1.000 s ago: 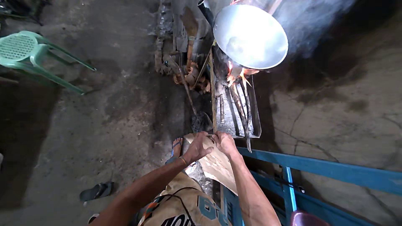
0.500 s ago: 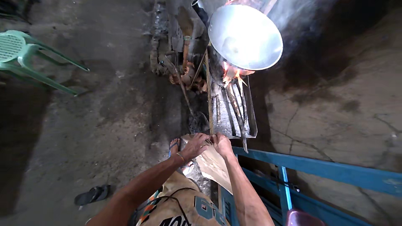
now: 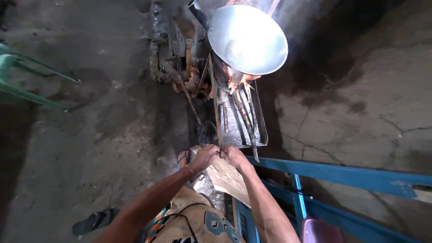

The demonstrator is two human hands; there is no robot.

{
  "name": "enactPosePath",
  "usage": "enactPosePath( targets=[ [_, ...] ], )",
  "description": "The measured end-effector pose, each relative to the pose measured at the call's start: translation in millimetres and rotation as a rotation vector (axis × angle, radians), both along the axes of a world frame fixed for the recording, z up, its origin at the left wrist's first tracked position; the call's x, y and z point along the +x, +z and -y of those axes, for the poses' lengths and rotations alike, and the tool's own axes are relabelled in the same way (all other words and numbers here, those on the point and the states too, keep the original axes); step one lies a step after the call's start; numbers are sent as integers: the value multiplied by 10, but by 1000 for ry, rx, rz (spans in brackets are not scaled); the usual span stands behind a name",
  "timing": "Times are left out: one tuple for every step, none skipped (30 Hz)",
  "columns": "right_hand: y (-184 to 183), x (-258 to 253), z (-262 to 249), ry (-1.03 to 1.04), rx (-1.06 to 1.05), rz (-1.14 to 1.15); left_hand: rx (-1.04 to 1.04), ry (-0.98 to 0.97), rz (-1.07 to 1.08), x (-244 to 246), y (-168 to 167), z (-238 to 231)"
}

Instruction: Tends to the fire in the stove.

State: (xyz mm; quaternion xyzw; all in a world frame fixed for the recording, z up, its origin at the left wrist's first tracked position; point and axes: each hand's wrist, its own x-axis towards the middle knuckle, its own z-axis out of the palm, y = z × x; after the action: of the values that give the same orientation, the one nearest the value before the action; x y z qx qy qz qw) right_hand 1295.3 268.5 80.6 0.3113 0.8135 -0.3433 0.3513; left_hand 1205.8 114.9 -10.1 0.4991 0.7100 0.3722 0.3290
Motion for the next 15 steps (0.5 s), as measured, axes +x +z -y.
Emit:
enactPosePath(
  targets=[
    [-5, -17, -2, 7, -23, 9, 30, 4, -23, 9, -24, 13],
    [-13, -36, 4, 9, -23, 15, 60, 17, -41, 20, -45, 31],
    [-26, -50, 23, 5, 6, 20, 89, 43, -63, 31, -67, 49],
    [-32, -66, 53, -9, 49, 36, 118, 75, -97, 38, -90, 59],
    [-33, -81, 92, -30, 93, 54, 140, 95, -140, 38, -111, 66],
    [-30, -85, 130, -56, 129, 65, 159, 103, -181, 31, -127, 73],
    [-21, -78, 163, -85, 153, 68, 171, 98, -215, 21, -134, 81],
    [-10, -65, 194, -113, 165, 64, 187, 89, -243, 12, -145, 94],
    [-6, -48, 223, -139, 167, 57, 213, 83, -266, 2, -165, 109],
    [-11, -26, 246, -167, 168, 47, 233, 75, -273, -9, -175, 122],
    [-17, -3, 264, -199, 167, 34, 239, 58, -259, -20, -173, 129],
    [-16, 20, 284, -235, 164, 20, 237, 35, -235, -35, -163, 139],
    [-16, 46, 301, -274, 161, 6, 239, 9, -212, -57, -154, 145],
    [-28, 76, 312, -307, 156, -12, 251, -21, -188, -87, -146, 143],
    [-53, 108, 323, -346, 152, -37, 260, -53, -169, -124, -136, 139]
  ],
)
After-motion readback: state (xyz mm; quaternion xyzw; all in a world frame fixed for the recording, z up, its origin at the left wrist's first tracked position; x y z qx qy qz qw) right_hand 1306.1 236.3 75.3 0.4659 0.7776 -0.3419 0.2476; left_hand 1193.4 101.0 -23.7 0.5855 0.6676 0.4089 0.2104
